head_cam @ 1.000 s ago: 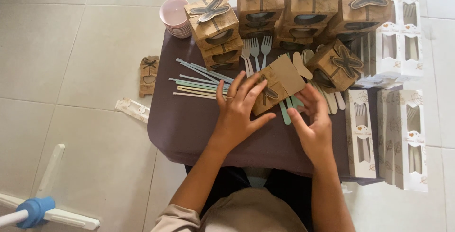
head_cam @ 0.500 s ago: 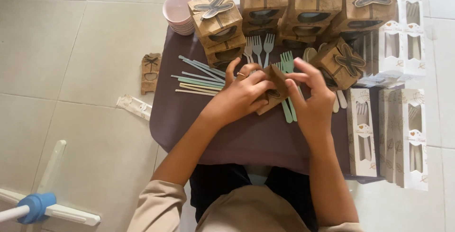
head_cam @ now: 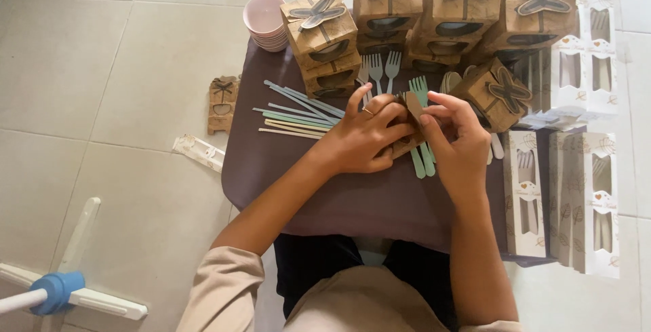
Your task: Assembling small cardboard favor boxes by folding them and placing small plastic cups inside.
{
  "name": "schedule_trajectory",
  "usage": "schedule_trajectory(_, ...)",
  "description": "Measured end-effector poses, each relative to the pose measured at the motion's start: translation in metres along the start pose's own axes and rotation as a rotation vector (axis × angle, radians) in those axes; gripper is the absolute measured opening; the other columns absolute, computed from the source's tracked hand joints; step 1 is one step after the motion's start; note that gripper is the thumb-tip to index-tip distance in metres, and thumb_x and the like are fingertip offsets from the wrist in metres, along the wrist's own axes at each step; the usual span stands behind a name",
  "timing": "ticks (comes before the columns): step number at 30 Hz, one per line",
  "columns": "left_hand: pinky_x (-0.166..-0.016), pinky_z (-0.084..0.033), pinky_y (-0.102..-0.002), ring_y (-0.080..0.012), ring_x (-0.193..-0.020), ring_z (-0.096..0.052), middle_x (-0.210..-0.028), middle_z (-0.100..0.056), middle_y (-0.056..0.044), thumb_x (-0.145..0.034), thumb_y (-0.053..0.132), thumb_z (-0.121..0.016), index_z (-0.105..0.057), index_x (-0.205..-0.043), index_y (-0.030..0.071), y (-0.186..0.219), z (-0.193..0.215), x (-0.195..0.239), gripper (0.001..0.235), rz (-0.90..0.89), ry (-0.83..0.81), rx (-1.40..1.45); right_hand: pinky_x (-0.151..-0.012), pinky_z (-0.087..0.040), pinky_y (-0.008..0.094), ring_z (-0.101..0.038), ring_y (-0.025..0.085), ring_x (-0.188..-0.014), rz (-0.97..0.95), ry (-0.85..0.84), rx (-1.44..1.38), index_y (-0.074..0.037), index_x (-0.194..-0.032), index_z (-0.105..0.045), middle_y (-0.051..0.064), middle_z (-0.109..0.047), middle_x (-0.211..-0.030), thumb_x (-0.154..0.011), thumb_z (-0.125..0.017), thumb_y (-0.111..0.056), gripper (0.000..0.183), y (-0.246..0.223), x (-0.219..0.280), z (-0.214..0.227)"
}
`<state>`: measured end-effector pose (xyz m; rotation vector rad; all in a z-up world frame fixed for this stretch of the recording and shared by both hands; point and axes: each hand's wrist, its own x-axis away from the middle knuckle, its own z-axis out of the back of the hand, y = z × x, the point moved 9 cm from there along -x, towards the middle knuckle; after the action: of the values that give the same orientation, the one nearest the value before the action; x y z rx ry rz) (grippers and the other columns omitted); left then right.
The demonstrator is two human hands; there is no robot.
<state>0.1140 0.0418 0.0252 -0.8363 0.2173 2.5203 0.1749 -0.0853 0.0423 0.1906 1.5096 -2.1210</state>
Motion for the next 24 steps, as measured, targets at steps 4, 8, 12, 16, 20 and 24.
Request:
schedule_trajectory(4, -0.116, -0.02, -0.06, -0.0263, -0.123, -0.046, -0.11, -0.05, -0.004, -0.062, 0.031, -0.064, -0.065, -0.095, 0.02, 0.0, -0.002, -0.003, 0.034, -0.025, -0.008, 0.031, -0.063, -0.051, 0.033, -0.069, 0.026, -0.078, 0.006, 0.001, 0.007, -0.008, -0.128, -0.069, 0.013, -0.075, -0.097, -0.101, -0.073, -0.001, 0.028, 0.002, 0.001, 0.001)
schedule_trajectory(8, -0.119, -0.016, -0.057, -0.0239, -0.132, -0.045, -0.118, -0.054, -0.002, -0.064, 0.033, -0.067, -0.062, -0.098, 0.022, -0.002, -0.007, -0.001, 0.036, -0.032, -0.011, 0.045, -0.064, -0.051, 0.034, -0.069, 0.027, -0.08, 0.016, 0.015, 0.007, -0.006, -0.126, -0.069, 0.015, -0.074, -0.098, -0.101, -0.073, 0.001, 0.026, 0.007, 0.001, 0.005)
schedule_trajectory(12, -0.119, -0.015, -0.056, -0.0172, -0.135, -0.049, -0.112, -0.061, 0.004, -0.079, 0.03, -0.064, -0.062, -0.095, 0.027, -0.007, 0.009, 0.011, 0.017, -0.013, 0.074, 0.026, -0.067, -0.05, 0.035, -0.063, 0.025, -0.076, 0.042, -0.021, 0.037, -0.002, -0.127, -0.068, 0.018, -0.072, -0.097, -0.104, -0.069, 0.0, 0.023, -0.009, 0.007, 0.001)
schedule_trajectory(16, -0.119, -0.019, -0.055, -0.0141, -0.133, -0.051, -0.109, -0.063, 0.007, -0.091, 0.027, -0.065, -0.064, -0.095, 0.028, -0.014, 0.022, 0.023, 0.005, 0.036, 0.113, -0.006, -0.065, -0.053, 0.041, -0.071, 0.032, -0.083, 0.13, -0.117, 0.172, -0.006, -0.115, -0.074, 0.014, -0.075, -0.094, -0.098, -0.074, -0.005, 0.017, -0.009, 0.015, -0.026)
schedule_trajectory(20, -0.118, -0.019, -0.056, -0.0119, -0.131, -0.053, -0.104, -0.066, 0.011, -0.097, 0.031, -0.069, -0.068, -0.098, 0.03, -0.023, 0.02, 0.032, 0.002, 0.112, 0.132, 0.084, -0.067, -0.054, 0.038, -0.07, 0.027, -0.082, 0.096, -0.152, 0.155, -0.008, -0.119, -0.072, 0.011, -0.076, -0.094, -0.095, -0.077, -0.008, 0.024, -0.001, 0.02, -0.032)
schedule_trajectory(24, -0.118, -0.018, -0.054, -0.0115, -0.121, -0.059, -0.099, -0.069, 0.009, -0.099, 0.028, -0.069, -0.068, -0.099, 0.026, -0.031, 0.021, 0.031, 0.002, 0.283, 0.152, 0.225, -0.07, -0.055, 0.04, -0.07, 0.029, -0.083, 0.102, -0.149, 0.114, -0.007, -0.109, -0.074, 0.012, -0.075, -0.09, -0.096, -0.075, -0.006, 0.013, -0.005, 0.02, -0.027)
